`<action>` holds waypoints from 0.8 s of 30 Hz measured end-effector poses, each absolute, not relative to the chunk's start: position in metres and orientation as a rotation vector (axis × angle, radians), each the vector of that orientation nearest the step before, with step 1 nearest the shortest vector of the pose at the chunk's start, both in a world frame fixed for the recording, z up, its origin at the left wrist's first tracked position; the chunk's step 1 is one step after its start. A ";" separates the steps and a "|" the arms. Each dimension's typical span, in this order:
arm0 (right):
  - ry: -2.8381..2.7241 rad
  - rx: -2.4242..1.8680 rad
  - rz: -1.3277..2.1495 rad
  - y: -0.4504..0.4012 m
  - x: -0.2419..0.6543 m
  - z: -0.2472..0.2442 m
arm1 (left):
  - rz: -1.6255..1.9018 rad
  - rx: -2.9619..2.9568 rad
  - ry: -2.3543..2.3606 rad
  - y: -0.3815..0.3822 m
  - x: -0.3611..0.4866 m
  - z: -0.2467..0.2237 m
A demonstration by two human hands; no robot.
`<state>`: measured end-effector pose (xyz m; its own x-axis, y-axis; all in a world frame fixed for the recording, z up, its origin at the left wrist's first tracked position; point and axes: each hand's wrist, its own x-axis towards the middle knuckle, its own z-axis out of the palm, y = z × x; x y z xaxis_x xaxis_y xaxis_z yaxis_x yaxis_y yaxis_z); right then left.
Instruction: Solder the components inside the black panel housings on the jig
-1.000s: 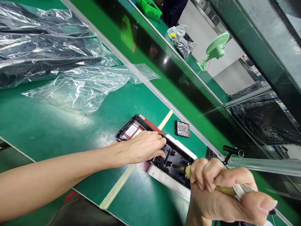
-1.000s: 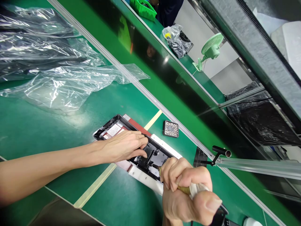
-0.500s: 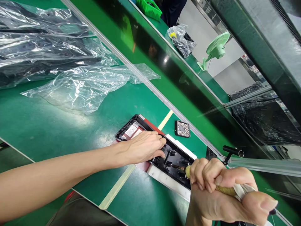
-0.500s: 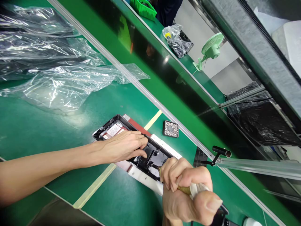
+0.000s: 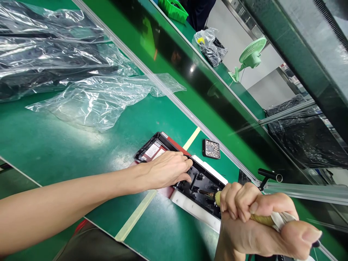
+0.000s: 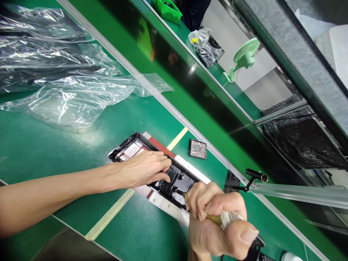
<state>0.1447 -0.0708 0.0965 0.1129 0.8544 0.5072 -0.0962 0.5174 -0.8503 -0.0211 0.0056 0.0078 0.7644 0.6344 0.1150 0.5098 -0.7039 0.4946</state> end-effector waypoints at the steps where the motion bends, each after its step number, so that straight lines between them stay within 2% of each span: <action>1: -1.275 -0.762 0.810 -0.071 0.145 0.096 | 0.390 2.520 0.870 0.006 -0.021 0.007; 24: -1.274 -0.803 0.807 -0.072 0.143 0.098 | 0.416 2.518 0.877 0.005 -0.021 0.005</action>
<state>0.1434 -0.0723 0.0979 0.1144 0.8665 0.4860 -0.0693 0.4949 -0.8662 -0.0209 0.0053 0.0053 0.7538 0.6433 0.1342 0.5111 -0.7023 0.4955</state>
